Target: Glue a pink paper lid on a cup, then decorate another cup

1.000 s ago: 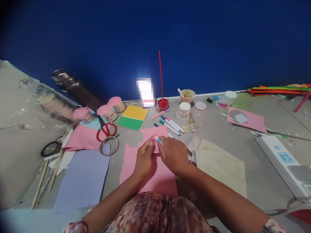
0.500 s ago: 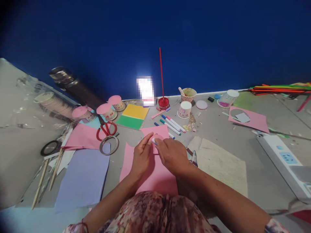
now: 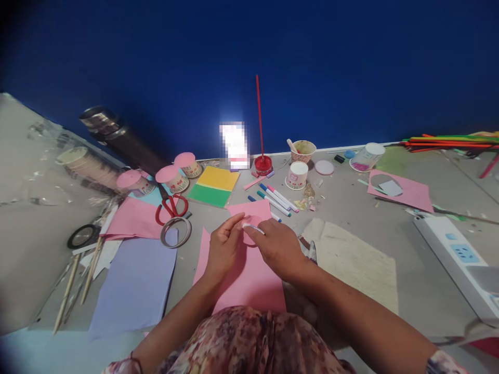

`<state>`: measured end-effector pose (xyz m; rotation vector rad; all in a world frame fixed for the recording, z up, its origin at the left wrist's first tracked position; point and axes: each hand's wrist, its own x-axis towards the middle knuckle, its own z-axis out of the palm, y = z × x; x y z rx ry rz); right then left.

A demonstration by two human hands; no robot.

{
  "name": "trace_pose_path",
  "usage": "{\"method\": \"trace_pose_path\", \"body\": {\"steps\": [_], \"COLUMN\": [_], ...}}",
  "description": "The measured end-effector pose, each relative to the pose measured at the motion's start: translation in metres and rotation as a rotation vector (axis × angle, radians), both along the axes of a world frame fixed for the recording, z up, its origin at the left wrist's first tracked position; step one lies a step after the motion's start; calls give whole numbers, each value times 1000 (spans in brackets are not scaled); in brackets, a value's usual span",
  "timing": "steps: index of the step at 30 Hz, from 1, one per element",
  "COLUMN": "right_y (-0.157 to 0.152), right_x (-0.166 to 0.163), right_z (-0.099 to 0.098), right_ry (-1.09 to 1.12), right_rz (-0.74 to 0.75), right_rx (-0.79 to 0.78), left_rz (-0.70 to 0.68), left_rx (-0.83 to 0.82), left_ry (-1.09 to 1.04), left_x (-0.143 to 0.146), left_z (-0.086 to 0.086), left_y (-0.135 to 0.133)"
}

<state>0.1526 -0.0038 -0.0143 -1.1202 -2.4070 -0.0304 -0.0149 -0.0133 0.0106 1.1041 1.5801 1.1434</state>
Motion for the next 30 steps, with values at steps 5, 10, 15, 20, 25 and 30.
{"method": "trace_pose_path", "body": {"steps": [5,10,15,20,25,30], "right_y": [1,3,2,-1,-1,0], "right_x": [1,4,1,-3,-1,2], "right_z": [-2,-2,-1,0,0,-1], "right_ry": [67,94,81,93,150,72], "right_rz": [-133,-46,-5,-121,-158,-39], "right_rx": [41,22,25,78,80,2], "left_rz": [33,47,-3,-4,8,-17], "left_rx": [37,-79,-65,46,51,-27], "left_ry": [-7,-175,-111,103,42,-115], "left_x": [6,1,-5,3,9,2], "left_z": [-1,-3,-6,-6,-6,-3], "left_y": [-5,-1,2,-4,-8,-3]}}
